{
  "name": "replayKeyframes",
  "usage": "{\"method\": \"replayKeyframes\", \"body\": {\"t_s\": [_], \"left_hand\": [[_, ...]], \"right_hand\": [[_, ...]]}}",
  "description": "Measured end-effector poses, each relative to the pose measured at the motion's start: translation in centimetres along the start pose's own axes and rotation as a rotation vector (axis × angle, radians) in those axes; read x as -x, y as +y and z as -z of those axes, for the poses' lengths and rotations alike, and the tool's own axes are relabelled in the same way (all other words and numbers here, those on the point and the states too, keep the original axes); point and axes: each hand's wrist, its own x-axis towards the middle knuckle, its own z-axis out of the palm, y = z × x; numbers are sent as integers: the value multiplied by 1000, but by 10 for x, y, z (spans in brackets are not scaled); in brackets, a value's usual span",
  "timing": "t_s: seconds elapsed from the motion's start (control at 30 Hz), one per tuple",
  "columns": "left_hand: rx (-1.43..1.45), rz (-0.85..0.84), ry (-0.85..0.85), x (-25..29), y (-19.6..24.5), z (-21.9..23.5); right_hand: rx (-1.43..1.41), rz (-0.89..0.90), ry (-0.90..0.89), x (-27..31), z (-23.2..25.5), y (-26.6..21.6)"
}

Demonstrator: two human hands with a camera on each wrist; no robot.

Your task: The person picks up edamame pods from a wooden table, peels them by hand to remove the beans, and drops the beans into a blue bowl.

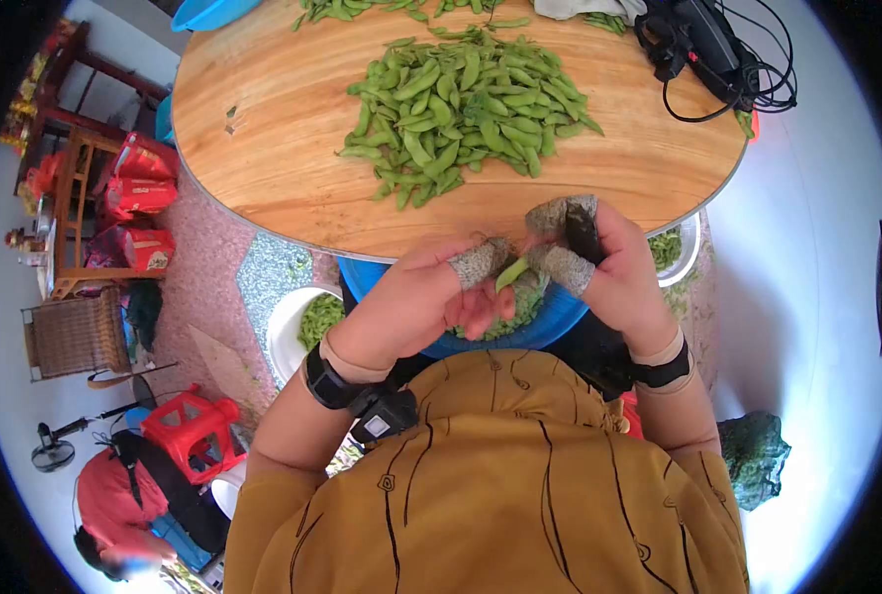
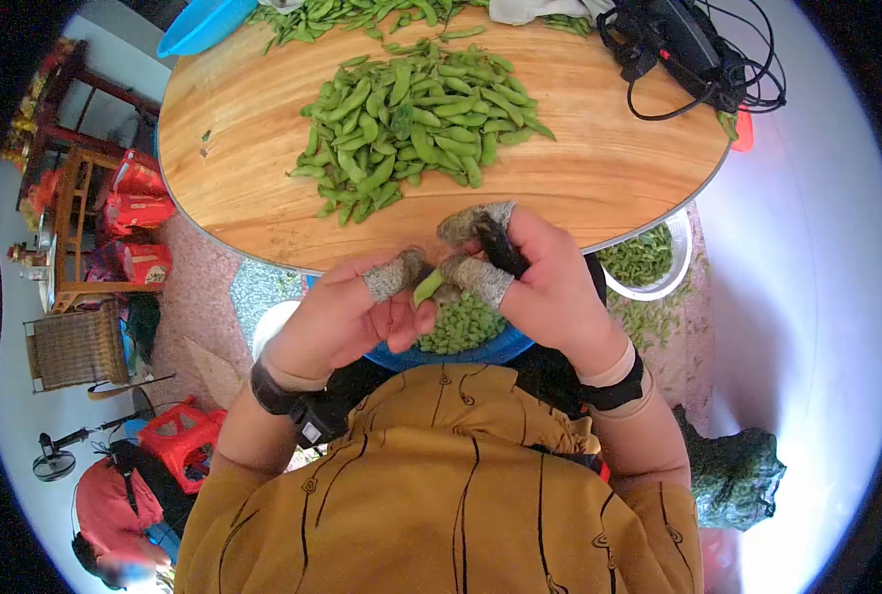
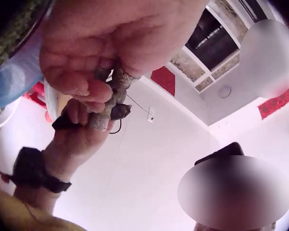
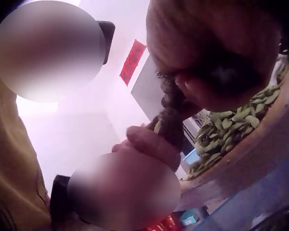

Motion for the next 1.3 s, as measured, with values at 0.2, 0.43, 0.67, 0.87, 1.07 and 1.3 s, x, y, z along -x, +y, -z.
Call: {"method": "replayKeyframes", "body": {"t_s": [0.2, 0.43, 0.67, 0.87, 1.07, 1.3], "left_hand": [[26, -87, -34, 5, -12, 8], [-375, -264, 258, 4, -17, -5], [-751, -401, 307, 9, -19, -6], [-982, -525, 321, 8, -21, -6], [-220, -113, 67, 7, -15, 5], [-1783, -730, 379, 6, -26, 1]], "right_hand": [[161, 19, -6, 4, -8, -7], [369, 69, -91, 17, -19, -13], [270, -32, -146, 16, -16, -14], [-149, -174, -227, 14, -13, -4], [-588, -495, -282, 14, -9, -13], [-208, -426, -194, 17, -19, -11]]}}
